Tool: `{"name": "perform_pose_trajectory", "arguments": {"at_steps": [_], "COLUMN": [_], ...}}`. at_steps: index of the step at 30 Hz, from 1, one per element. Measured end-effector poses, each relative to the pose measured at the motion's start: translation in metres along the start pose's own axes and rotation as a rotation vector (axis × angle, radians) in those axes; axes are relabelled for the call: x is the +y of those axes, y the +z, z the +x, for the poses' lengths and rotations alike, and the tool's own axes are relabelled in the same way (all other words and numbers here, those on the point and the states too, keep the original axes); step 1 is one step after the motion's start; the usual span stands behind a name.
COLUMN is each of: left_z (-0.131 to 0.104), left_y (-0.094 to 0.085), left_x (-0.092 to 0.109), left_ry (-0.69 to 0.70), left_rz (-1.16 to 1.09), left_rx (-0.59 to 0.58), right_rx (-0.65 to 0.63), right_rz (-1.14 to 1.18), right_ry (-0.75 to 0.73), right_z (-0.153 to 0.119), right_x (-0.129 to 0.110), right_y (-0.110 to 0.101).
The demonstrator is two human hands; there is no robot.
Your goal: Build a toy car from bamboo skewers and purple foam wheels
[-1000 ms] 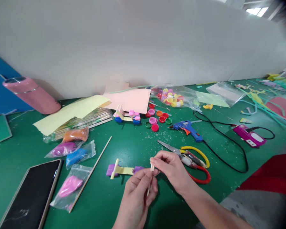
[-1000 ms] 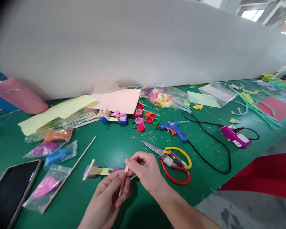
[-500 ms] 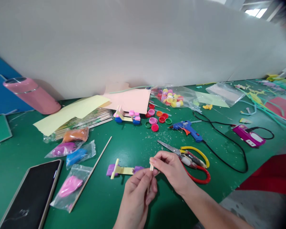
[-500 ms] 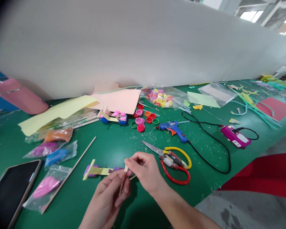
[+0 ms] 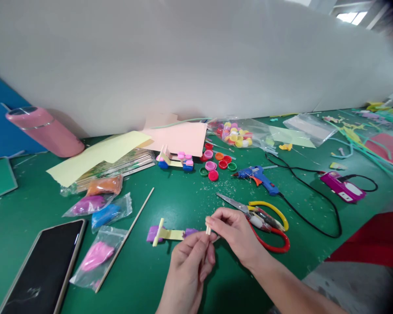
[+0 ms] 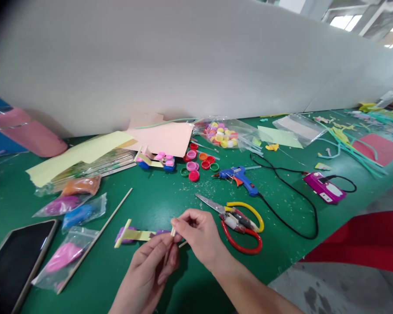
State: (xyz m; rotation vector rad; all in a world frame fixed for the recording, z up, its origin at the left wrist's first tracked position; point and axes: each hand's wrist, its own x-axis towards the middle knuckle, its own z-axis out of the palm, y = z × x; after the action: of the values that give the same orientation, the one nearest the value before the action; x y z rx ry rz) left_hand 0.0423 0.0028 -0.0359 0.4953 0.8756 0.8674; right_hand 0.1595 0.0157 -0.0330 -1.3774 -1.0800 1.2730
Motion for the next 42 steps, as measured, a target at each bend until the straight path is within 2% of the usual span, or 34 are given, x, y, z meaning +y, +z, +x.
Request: {"name": "perform_pose_trajectory", "arguments": {"at_steps": [3,9,14,18,21,26,28,30,33,36,42], "left_z": [0.000,-0.002,-0.002,-0.003,-0.004,-0.002,-0.002,-0.002,-0.002,-0.003,-0.004], "left_y": [0.001,-0.001,-0.002,0.000,0.000,0.000,0.000,0.000,0.001,0.003,0.010], "left_x": [0.001,0.002,0.002,0.003,0.003,-0.002,-0.002,-0.001,0.002,0.004,0.008], "left_ry": [0.024,0.070,0.101,0.147,0.164,0.184,0.179,0.169,0.165,0.192,0.237], "left_rz": [0.022,0.059,0.088,0.091,0.078,0.018,-0.003,-0.012,0.014,0.088,0.150], "left_rx": [0.034,0.081,0.061,0.064,0.045,0.014,0.016,0.015,0.019,0.053,0.094], "right_rx": [0.006,0.127,0.012,-0.011,0.046,0.153,0.158,0.131,0.066,0.044,0.057], "right_rz": [-0.098,-0.468,-0.811,-0.950,-0.985,-1.071,-1.092,-1.062,-1.121,-1.204,-1.109], "right_ry": [-0.038,-0.217,-0.324,-0.347,-0.335,-0.206,-0.123,-0.136,-0.163,-0.092,-0.006], "right_z": [0.001,0.012,0.023,0.024,0.013,-0.019,-0.032,-0.042,-0.048,-0.044,-0.035], "right_x": [-0.002,-0.003,0.015,0.017,0.009,0.008,0.013,0.018,0.024,0.027,0.024], "right_y": [-0.002,-0.018,-0.015,-0.014,-0.029,-0.083,-0.104,-0.118,-0.127,-0.126,-0.127]}}
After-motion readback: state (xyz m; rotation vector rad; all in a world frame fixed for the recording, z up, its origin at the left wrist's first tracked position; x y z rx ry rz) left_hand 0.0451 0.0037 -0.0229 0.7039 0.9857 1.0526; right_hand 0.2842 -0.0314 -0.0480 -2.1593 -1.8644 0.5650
